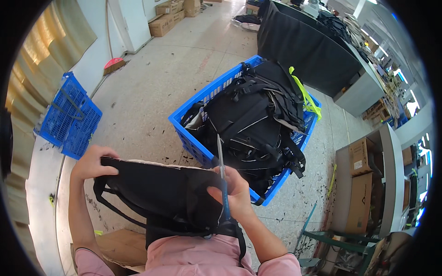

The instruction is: Trim excess material from black backpack panels using blue-handled scissors.

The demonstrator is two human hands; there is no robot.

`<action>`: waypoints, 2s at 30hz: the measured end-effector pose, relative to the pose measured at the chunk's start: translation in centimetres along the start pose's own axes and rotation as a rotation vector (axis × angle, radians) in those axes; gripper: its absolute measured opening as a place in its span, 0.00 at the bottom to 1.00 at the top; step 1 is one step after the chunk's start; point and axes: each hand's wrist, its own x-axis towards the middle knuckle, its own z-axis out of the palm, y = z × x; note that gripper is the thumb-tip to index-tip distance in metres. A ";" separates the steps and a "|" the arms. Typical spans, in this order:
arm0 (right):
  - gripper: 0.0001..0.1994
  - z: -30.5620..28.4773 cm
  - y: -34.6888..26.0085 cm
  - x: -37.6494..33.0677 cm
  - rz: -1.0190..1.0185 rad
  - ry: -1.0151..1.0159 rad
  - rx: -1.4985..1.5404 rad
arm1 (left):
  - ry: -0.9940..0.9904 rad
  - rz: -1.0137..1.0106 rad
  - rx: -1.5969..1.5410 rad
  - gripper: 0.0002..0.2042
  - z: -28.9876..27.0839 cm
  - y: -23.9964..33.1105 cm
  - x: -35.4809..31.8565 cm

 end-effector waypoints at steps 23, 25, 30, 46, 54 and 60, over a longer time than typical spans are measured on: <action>0.40 -6.7 -11.1 -3.6 0.028 -0.583 -0.998 | 0.651 -0.044 -0.684 0.11 4.5 -3.1 -3.4; 0.39 -6.6 -11.3 -3.6 0.042 -0.603 -1.010 | 0.661 -0.051 -0.693 0.11 4.6 -2.8 -3.7; 0.39 -6.4 -11.5 -3.4 0.007 -0.681 -1.017 | 0.711 -0.062 -0.627 0.11 4.5 -2.3 -4.7; 0.28 -5.8 -12.9 -3.9 0.010 -0.742 -0.955 | 0.683 -0.157 -0.633 0.10 4.3 -1.2 -6.8; 0.33 -4.7 -13.0 -3.2 -0.125 -0.766 -1.091 | 0.699 -0.136 -0.581 0.10 4.2 -0.1 -7.0; 0.26 -3.8 -13.4 -3.2 -0.046 -0.773 -1.069 | 0.685 -0.151 -0.589 0.10 4.5 -0.3 -7.4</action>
